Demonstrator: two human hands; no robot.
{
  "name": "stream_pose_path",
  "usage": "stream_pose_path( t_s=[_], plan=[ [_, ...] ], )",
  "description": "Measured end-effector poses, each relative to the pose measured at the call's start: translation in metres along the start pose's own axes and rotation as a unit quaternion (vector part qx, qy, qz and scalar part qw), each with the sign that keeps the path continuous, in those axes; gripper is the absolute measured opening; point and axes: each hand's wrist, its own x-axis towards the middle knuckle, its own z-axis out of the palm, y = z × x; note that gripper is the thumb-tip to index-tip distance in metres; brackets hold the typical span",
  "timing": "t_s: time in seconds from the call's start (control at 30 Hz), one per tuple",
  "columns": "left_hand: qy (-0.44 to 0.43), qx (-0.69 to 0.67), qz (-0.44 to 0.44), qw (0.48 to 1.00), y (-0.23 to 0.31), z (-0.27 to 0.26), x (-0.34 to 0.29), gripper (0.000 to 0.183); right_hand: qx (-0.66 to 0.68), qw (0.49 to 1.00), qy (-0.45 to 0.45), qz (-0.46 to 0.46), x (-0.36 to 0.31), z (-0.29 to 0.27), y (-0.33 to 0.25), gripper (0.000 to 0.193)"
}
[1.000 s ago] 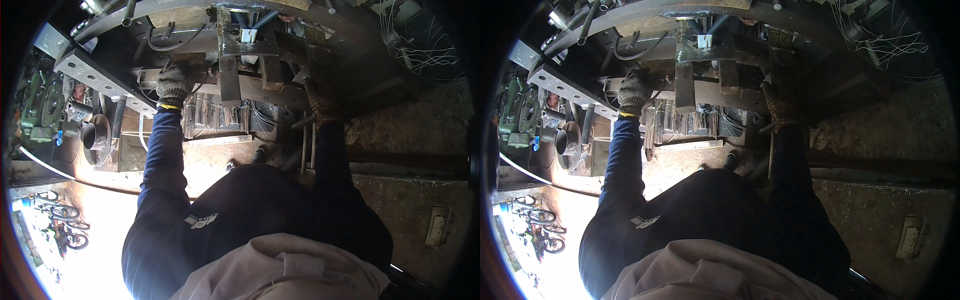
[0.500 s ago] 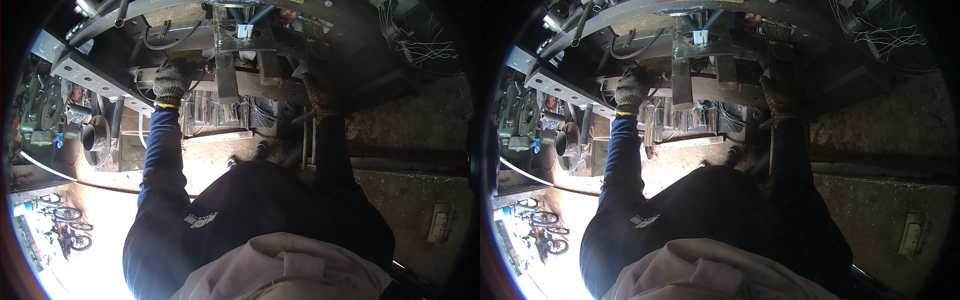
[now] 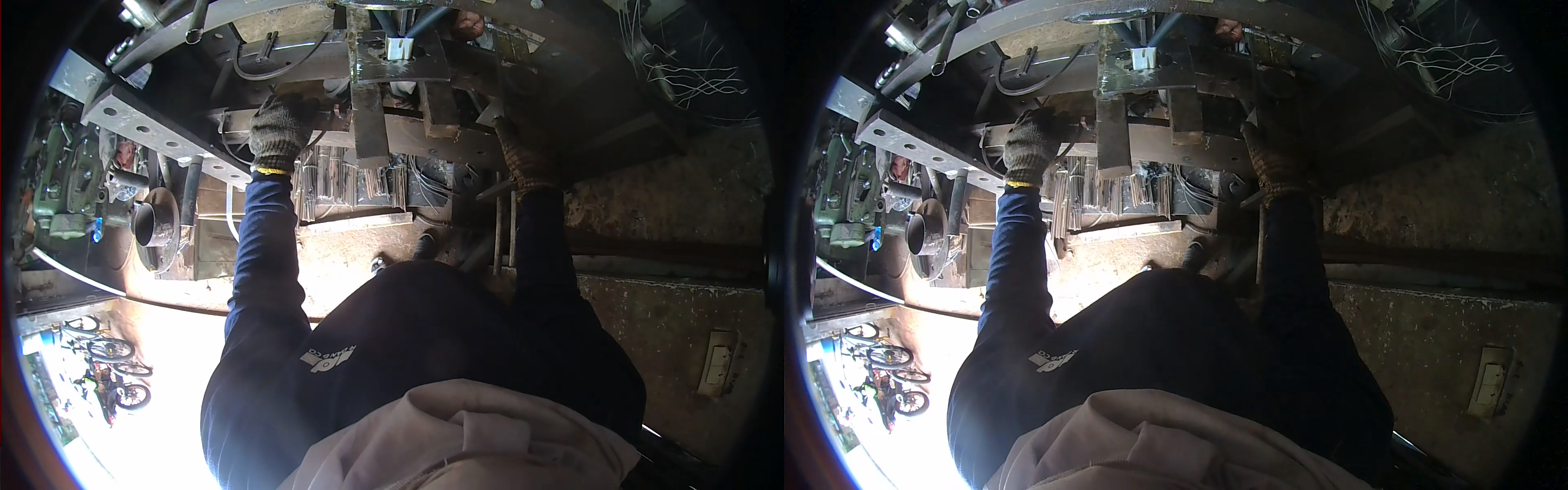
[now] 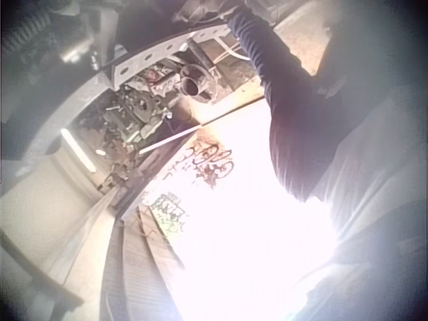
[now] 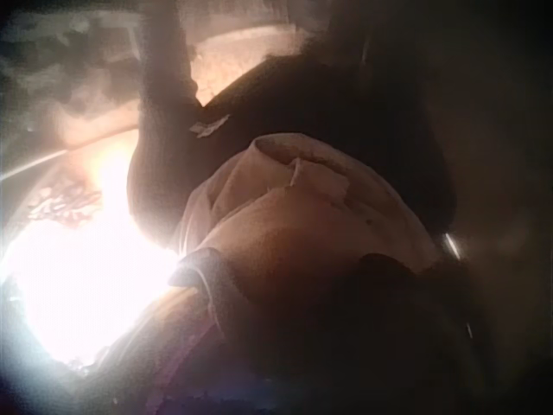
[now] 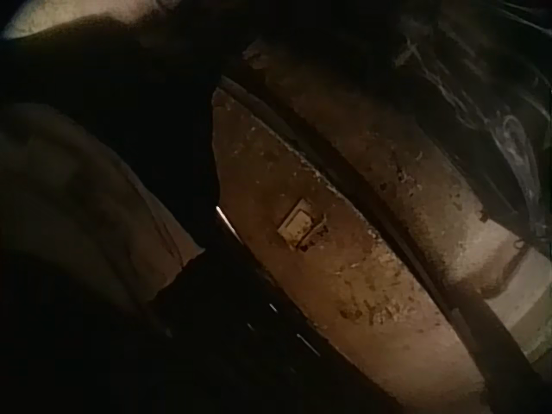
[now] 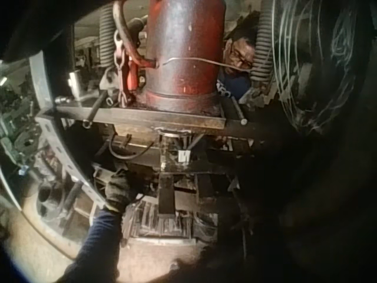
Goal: The person uses a bending machine to shape a metal piece, adjusting the position of the metal and using a lever to apply pressure.
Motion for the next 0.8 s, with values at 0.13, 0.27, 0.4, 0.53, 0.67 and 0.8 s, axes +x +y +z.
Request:
stream_pose_path(
  t_s=[0.13,0.27,0.4,0.53,0.67,0.8],
  plan=[
    [-0.01,0.009,-0.013,1.0,0.0,0.001,0.0,0.032,0.01,1.0,0.028,0.007,-0.003,0.002,-0.003,0.052],
    [-0.003,0.003,-0.013,1.0,0.001,0.001,0.001,0.033,0.027,0.999,-0.004,0.034,-0.004,0.001,-0.002,0.051],
    [-0.007,0.008,-0.018,1.0,-0.001,0.003,0.001,0.036,0.021,0.999,-0.003,0.035,-0.004,-0.004,-0.009,0.05],
    [0.018,0.016,0.012,1.0,-0.01,0.012,0.002,0.038,0.028,1.0,0.014,-0.001,-0.002,-0.007,-0.008,0.05],
    [-0.011,0.026,-0.002,1.0,-0.007,0.01,0.005,0.036,0.011,1.0,0.018,-0.023,0.001,-0.006,-0.005,0.05],
    [-0.003,0.015,-0.006,1.0,-0.004,0.008,0.003,0.035,0.013,0.999,0.024,-0.025,0.0,-0.004,-0.003,0.05]
  ],
)
